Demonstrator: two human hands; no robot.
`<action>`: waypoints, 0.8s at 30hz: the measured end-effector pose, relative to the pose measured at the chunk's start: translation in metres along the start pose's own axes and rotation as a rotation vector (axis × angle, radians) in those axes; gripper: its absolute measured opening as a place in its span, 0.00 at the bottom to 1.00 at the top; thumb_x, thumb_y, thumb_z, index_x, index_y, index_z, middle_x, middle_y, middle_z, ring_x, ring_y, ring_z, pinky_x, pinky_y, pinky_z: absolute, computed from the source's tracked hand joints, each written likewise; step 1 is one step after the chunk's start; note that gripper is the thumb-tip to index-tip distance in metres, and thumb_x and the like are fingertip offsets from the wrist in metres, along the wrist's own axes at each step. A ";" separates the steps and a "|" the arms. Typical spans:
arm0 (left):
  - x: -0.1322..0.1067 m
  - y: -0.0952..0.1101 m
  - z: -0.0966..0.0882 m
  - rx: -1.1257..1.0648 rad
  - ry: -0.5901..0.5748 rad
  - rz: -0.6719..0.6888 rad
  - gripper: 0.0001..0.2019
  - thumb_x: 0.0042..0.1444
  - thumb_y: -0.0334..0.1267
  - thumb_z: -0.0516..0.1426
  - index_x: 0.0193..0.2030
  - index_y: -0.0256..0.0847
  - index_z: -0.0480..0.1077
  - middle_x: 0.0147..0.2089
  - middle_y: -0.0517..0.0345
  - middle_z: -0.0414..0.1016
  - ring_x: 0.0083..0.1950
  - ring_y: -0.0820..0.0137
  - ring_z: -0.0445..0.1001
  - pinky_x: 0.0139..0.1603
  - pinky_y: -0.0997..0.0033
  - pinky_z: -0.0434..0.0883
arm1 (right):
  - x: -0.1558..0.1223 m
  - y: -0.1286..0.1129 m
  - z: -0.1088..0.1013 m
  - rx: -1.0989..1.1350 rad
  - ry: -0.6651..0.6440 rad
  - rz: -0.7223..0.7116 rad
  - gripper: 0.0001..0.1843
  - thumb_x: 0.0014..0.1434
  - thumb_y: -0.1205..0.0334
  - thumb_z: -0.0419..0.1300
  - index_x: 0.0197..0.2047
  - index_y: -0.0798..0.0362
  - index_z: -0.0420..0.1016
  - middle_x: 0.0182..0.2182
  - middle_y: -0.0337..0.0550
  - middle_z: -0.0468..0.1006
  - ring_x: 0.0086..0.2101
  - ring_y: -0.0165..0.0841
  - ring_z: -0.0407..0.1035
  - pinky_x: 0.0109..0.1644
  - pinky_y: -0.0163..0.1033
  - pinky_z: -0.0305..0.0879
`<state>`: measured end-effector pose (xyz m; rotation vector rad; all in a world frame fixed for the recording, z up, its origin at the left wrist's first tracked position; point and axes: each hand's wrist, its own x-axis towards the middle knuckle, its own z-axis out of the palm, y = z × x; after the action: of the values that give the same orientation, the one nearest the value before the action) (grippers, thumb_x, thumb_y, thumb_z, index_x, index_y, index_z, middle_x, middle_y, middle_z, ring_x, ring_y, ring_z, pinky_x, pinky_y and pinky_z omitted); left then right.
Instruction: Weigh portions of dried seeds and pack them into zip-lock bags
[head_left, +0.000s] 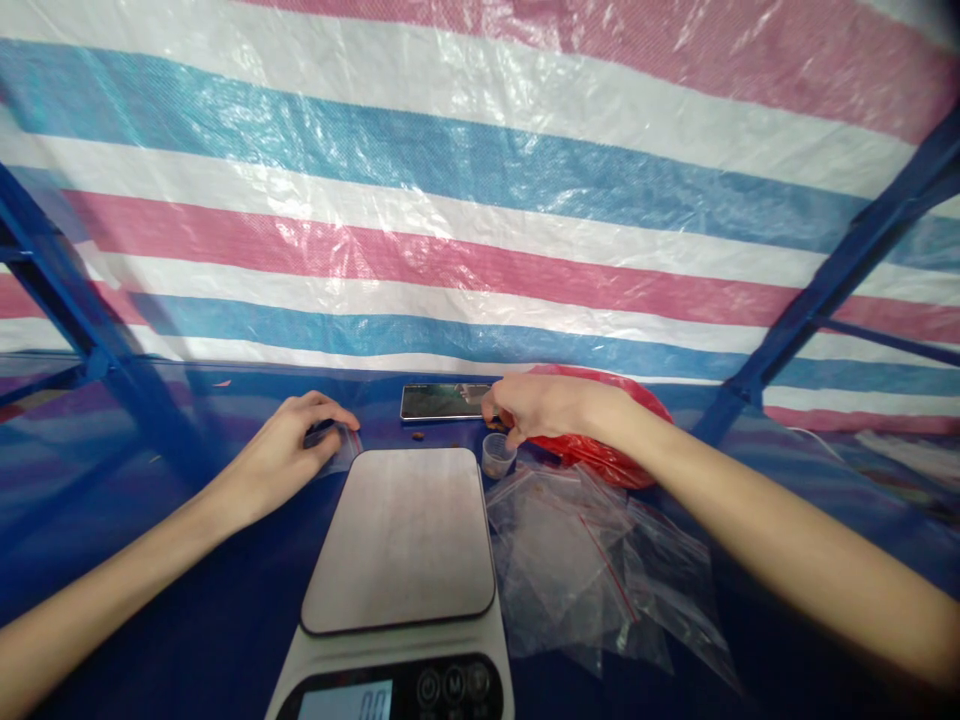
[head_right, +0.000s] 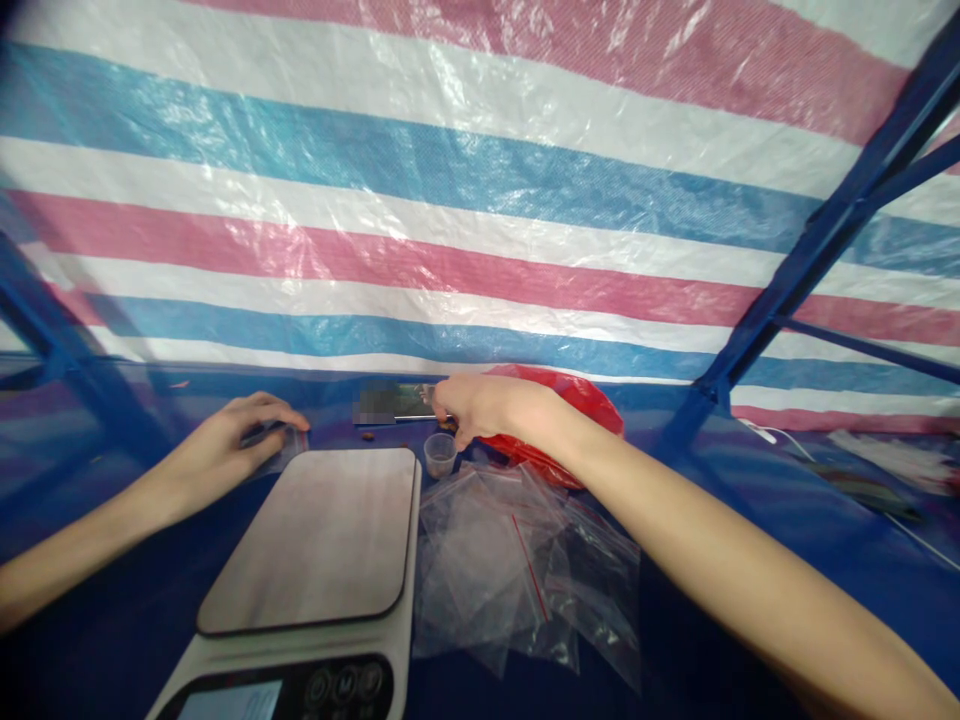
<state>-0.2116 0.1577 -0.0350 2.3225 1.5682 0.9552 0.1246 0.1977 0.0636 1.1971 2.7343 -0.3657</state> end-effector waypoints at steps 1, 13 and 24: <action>0.000 0.001 0.000 0.001 0.000 -0.002 0.15 0.57 0.42 0.55 0.43 0.46 0.82 0.46 0.52 0.79 0.50 0.56 0.74 0.54 0.54 0.70 | -0.001 -0.001 0.000 0.011 0.006 -0.019 0.11 0.47 0.74 0.72 0.34 0.53 0.80 0.26 0.35 0.77 0.25 0.30 0.65 0.29 0.35 0.58; 0.000 0.003 -0.001 -0.004 -0.022 -0.004 0.15 0.58 0.41 0.54 0.43 0.47 0.81 0.47 0.52 0.78 0.50 0.56 0.74 0.55 0.54 0.69 | 0.003 0.013 -0.001 0.067 -0.023 -0.145 0.15 0.49 0.82 0.59 0.35 0.54 0.78 0.27 0.35 0.76 0.28 0.29 0.67 0.31 0.34 0.57; 0.000 0.003 -0.002 0.009 -0.034 -0.008 0.15 0.58 0.41 0.54 0.44 0.46 0.81 0.47 0.52 0.77 0.50 0.56 0.75 0.55 0.53 0.70 | -0.026 -0.013 -0.028 0.077 0.069 -0.310 0.15 0.55 0.76 0.62 0.44 0.52 0.82 0.34 0.38 0.82 0.31 0.31 0.73 0.34 0.33 0.61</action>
<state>-0.2107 0.1566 -0.0321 2.3235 1.5708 0.9037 0.1321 0.1782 0.0982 0.8116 2.9948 -0.4749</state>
